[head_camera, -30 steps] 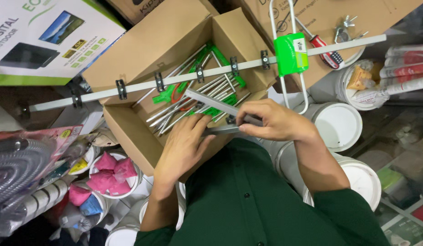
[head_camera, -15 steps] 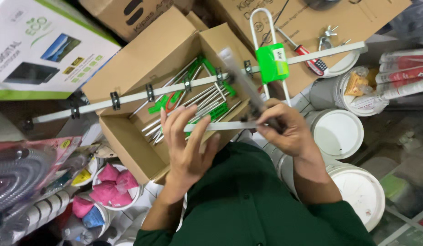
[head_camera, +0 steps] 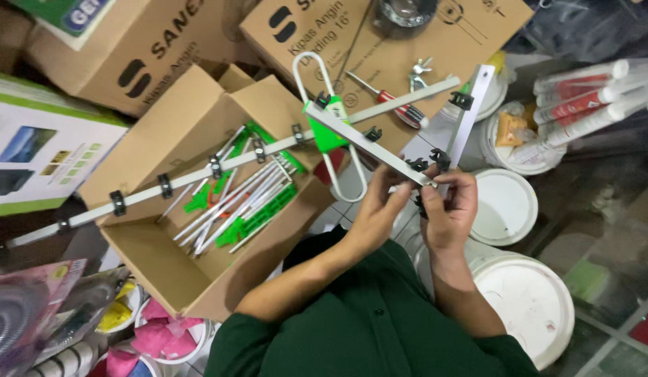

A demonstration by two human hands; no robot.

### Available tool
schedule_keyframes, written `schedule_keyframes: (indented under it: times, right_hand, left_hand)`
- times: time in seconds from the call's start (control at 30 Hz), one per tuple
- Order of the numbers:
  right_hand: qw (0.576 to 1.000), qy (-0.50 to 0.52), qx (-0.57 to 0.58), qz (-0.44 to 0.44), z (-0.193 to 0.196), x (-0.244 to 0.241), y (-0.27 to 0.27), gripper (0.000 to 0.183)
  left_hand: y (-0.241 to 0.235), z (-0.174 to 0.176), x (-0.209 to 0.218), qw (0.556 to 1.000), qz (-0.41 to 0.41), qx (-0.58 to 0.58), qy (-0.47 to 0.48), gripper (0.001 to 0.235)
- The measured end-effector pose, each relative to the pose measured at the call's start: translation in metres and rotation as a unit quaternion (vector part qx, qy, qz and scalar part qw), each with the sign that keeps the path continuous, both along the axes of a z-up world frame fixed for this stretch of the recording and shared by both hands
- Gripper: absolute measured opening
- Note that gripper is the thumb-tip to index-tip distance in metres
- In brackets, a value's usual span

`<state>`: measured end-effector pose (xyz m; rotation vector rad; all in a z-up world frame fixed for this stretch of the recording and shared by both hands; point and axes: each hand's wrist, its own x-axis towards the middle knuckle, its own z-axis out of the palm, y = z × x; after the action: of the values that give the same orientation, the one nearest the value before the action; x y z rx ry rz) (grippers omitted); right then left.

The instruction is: The person assembles an indoor/outdoor TV antenna by attaching green plastic components to a long metal pole and organizing the smaller elements.

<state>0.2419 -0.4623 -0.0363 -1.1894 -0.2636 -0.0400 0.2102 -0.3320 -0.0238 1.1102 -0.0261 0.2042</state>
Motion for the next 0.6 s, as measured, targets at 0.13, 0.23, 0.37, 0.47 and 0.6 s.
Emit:
schedule_keyframes:
  times: [0.13,0.23,0.37,0.47,0.6]
  right_hand:
    - [0.992,-0.010,-0.103,-0.073,-0.025,0.009,-0.027,0.023]
    - [0.993,-0.024,-0.101,-0.062,-0.033,0.018,-0.037,0.023]
    - [0.983,-0.080,-0.156,-0.048,-0.032,0.033,-0.036,0.021]
    - [0.963,-0.112,-0.226,-0.093,-0.027,0.040,-0.034,0.015]
    - [0.979,-0.060,-0.160,-0.107,-0.029,0.052,-0.031,0.014]
  left_hand:
    - [-0.038,-0.014,0.036,0.990,0.034,-0.137,0.017,0.050]
    - [-0.051,-0.019,0.056,0.991,0.067,-0.115,0.021,0.046]
    - [-0.047,-0.036,0.078,0.993,0.075,-0.087,0.013,0.035]
    - [-0.035,-0.046,0.093,0.993,0.066,-0.097,-0.003,0.034]
    - [-0.025,-0.054,0.104,0.965,0.014,-0.260,0.016,0.033]
